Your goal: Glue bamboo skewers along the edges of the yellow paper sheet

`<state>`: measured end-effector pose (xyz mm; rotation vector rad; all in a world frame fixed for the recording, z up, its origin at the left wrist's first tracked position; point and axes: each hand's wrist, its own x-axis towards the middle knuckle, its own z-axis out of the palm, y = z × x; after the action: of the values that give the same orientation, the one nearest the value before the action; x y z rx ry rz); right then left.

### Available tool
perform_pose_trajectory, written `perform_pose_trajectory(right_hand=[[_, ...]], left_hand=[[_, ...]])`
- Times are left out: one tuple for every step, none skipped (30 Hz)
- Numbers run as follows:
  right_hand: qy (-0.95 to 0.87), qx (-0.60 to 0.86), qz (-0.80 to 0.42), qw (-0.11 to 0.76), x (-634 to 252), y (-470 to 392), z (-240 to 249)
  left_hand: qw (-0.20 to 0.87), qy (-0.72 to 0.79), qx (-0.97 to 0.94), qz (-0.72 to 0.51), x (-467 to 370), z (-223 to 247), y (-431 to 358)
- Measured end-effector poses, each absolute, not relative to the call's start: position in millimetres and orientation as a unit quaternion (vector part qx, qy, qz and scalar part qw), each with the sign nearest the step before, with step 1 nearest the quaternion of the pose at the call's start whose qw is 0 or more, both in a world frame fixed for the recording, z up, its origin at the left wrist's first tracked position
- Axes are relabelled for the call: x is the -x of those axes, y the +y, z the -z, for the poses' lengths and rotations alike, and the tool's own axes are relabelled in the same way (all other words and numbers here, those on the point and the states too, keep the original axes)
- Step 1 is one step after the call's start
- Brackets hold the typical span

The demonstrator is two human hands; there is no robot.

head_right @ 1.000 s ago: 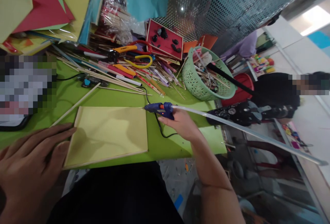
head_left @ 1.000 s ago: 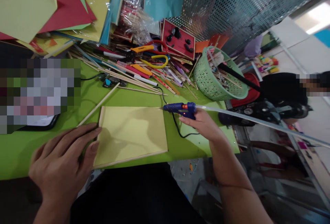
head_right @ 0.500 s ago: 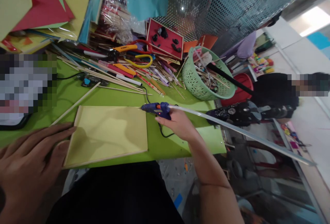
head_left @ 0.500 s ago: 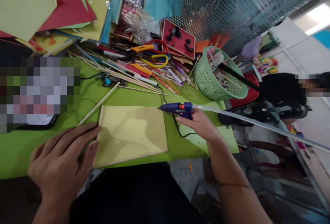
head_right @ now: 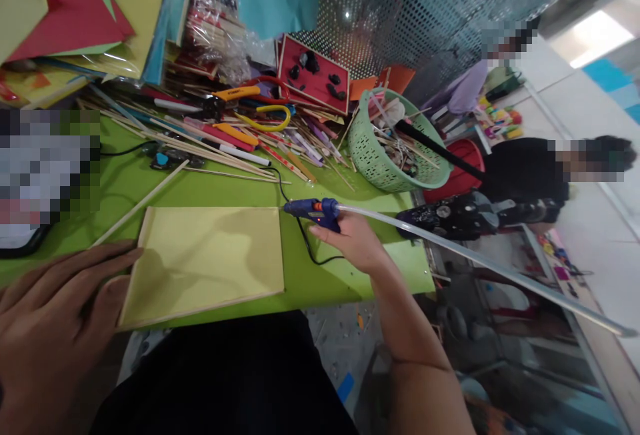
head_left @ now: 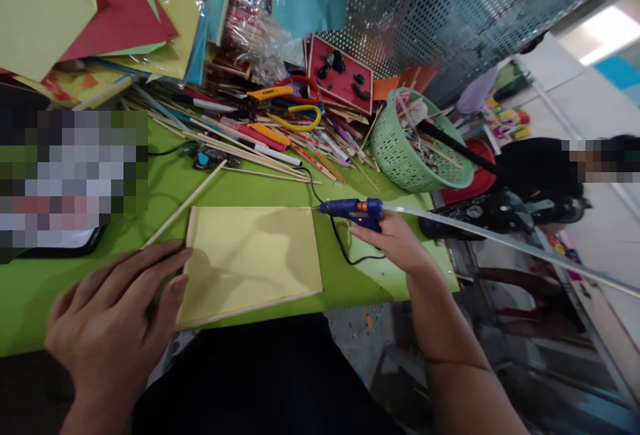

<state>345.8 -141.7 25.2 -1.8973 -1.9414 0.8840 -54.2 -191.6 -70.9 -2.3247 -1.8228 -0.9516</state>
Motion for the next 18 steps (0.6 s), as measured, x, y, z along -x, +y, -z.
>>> perform_pose_trajectory(right_hand=[[-0.672,0.659,-0.305,0.145,-346.0,-141.8,-24.6],[-0.672,0.659,-0.305,0.146,-345.7,-141.5,-24.0],[-0.673,0.658,-0.305,0.146,-344.8,-141.1,-23.6],[-0.674,0.657,-0.304,0.143,-343.6,-140.5,-23.3],[-0.675,0.657,-0.304,0.141,-342.3,-139.9,-22.9],[-0.676,0.657,-0.304,0.138,-340.9,-139.4,-22.6],[-0.677,0.656,-0.305,0.138,-339.7,-139.0,-22.2],[-0.678,0.654,-0.306,0.139,-338.7,-138.6,-21.8],[-0.678,0.653,-0.307,0.141,-338.0,-138.4,-21.4],[-0.678,0.652,-0.307,0.142,-337.7,-138.3,-21.1],[-0.679,0.652,-0.307,0.142,-337.8,-138.2,-20.9],[-0.680,0.652,-0.305,0.140,-338.1,-138.2,-20.9],[-0.681,0.653,-0.302,0.136,-338.7,-138.2,-21.0],[-0.681,0.655,-0.300,0.132,-339.4,-138.3,-21.2],[-0.680,0.656,-0.300,0.129,-340.0,-138.3,-21.5],[-0.679,0.657,-0.302,0.129,-340.4,-138.3,-21.7],[-0.677,0.657,-0.304,0.131,-340.5,-138.2,-22.0],[-0.676,0.656,-0.306,0.135,-340.1,-138.1,-22.2]], left_hand=[[0.018,-0.591,0.746,0.306,53.7,70.3,-191.6],[0.015,-0.597,0.742,0.305,53.1,69.6,-191.8],[0.011,-0.603,0.738,0.304,52.5,69.0,-192.0],[0.007,-0.605,0.735,0.305,51.9,68.4,-192.3],[0.004,-0.606,0.734,0.306,51.4,68.0,-192.5],[0.003,-0.606,0.733,0.308,51.1,67.8,-192.6],[0.002,-0.606,0.732,0.310,51.0,67.9,-192.7],[0.004,-0.607,0.730,0.315,50.8,68.2,-192.7],[0.004,-0.609,0.725,0.321,50.6,68.7,-192.5],[0.005,-0.612,0.721,0.327,50.3,69.2,-192.3],[0.005,-0.613,0.717,0.333,49.8,69.8,-192.0],[0.005,-0.612,0.715,0.337,49.2,70.4,-191.7],[0.006,-0.611,0.714,0.341,48.6,70.9,-191.3],[0.006,-0.610,0.714,0.344,47.9,71.2,-190.8],[0.006,-0.609,0.715,0.344,47.4,71.5,-190.4],[0.007,-0.608,0.714,0.346,47.0,71.7,-190.0],[0.009,-0.608,0.715,0.346,47.0,71.9,-189.7],[0.012,-0.609,0.714,0.346,47.3,72.1,-189.5]])
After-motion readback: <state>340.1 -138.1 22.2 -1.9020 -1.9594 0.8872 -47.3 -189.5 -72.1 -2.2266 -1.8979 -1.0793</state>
